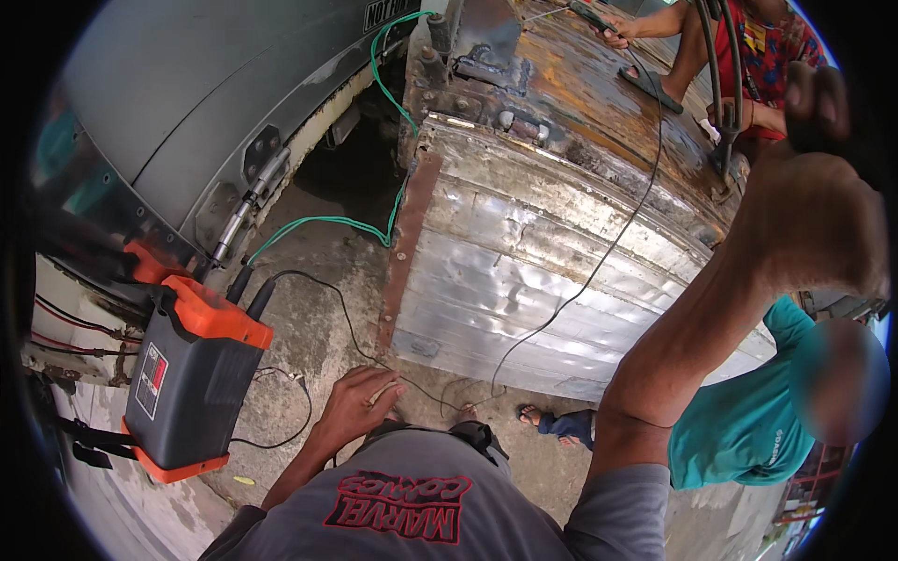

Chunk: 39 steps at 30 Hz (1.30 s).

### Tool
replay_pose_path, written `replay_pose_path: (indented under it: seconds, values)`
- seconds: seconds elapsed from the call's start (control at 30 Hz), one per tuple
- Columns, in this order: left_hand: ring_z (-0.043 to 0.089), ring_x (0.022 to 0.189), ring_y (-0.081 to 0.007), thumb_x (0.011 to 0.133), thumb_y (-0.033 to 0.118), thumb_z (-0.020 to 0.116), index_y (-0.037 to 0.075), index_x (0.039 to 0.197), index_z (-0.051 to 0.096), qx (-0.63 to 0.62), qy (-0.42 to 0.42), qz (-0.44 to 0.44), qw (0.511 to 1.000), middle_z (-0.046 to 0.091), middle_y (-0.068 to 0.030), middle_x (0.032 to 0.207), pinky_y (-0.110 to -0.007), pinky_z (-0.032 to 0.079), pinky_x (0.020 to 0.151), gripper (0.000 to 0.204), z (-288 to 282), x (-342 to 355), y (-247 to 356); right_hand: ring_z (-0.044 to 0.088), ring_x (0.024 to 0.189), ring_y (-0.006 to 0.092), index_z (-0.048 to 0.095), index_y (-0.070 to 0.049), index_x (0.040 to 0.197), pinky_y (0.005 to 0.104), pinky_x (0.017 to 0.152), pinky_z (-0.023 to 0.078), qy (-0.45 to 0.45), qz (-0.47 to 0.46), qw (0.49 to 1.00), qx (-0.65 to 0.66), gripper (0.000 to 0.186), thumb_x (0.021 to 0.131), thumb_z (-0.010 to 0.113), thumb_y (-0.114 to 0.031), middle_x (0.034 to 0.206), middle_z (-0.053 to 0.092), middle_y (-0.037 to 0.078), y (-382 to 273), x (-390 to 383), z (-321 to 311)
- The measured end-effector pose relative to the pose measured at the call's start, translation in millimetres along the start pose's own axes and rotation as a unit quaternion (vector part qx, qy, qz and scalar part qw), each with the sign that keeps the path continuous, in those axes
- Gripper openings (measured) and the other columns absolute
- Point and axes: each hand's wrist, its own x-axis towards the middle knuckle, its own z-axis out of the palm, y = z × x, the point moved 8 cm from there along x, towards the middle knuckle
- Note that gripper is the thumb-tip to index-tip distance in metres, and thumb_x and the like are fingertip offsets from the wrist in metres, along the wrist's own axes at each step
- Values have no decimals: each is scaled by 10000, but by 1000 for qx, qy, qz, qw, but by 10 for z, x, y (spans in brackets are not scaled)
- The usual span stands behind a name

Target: The person uses a welding torch to join metal pieces on a large, rusty metal structure. They repeatedly weld seams and then use a hammer to chip away slag from the welds. Two other people are present nearby, observing the work.

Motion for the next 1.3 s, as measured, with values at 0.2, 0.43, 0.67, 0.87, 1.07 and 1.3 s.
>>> replay_pose_path:
  seconds: [0.2, 0.43, 0.67, 0.87, 1.07, 1.3]
  values:
    - [726, 986, -374, 950, 171, 764, -42, 1098, 761, -8, 21, 39, 999, 771, -197, 1073, -449, 571, 890, 259, -2, 108, 114, 576, 775, 359, 559, 21, 1187, 444, 690, 487, -21, 101, 921, -376, 388, 1098, 525, -356, 878, 588, 203, 1605, -1673, 367]
    - [721, 987, -370, 948, 171, 765, -47, 1096, 760, 6, 41, 56, 998, 769, -198, 1066, -451, 570, 887, 263, -70, 54, 204, 539, 702, 292, 558, 5, 1150, 406, 602, 450, -112, 348, 782, -506, 425, 1114, 495, -414, 816, 551, 163, 1894, -2100, -117]
    - [728, 968, -363, 923, 153, 789, -39, 1092, 765, -6, 7, 48, 999, 774, -195, 1060, -438, 578, 867, 256, 56, -19, 121, 451, 620, 107, 532, -9, 1197, 305, 533, 387, 105, 125, 972, -171, 410, 1107, 508, -408, 782, 485, 32, 217, -678, 194]
    - [734, 970, -358, 911, 138, 800, -35, 1092, 768, -30, -16, 59, 998, 778, -194, 1060, -441, 577, 868, 253, 150, 111, 170, 553, 739, 226, 549, -7, 1203, 345, 731, 466, -34, -103, 985, -132, 377, 1065, 563, -357, 873, 559, 101, 390, 132, -491]
    - [736, 979, -353, 909, 145, 804, -29, 1103, 769, -1, 5, 76, 997, 779, -187, 1064, -441, 573, 891, 263, 101, 176, 149, 648, 960, 618, 576, 63, 1227, 630, 847, 529, -154, 398, 748, -509, 567, 1037, 588, -470, 996, 676, 414, 2260, -2470, -103]
    - [737, 991, -364, 915, 163, 800, -33, 1119, 774, -26, 10, 48, 998, 779, -200, 1061, -445, 579, 896, 283, -25, 84, 83, 477, 551, 75, 574, -50, 1017, 279, 489, 371, -4, 427, 863, -271, 436, 1129, 501, -466, 678, 498, 9, 1267, -1876, 171]
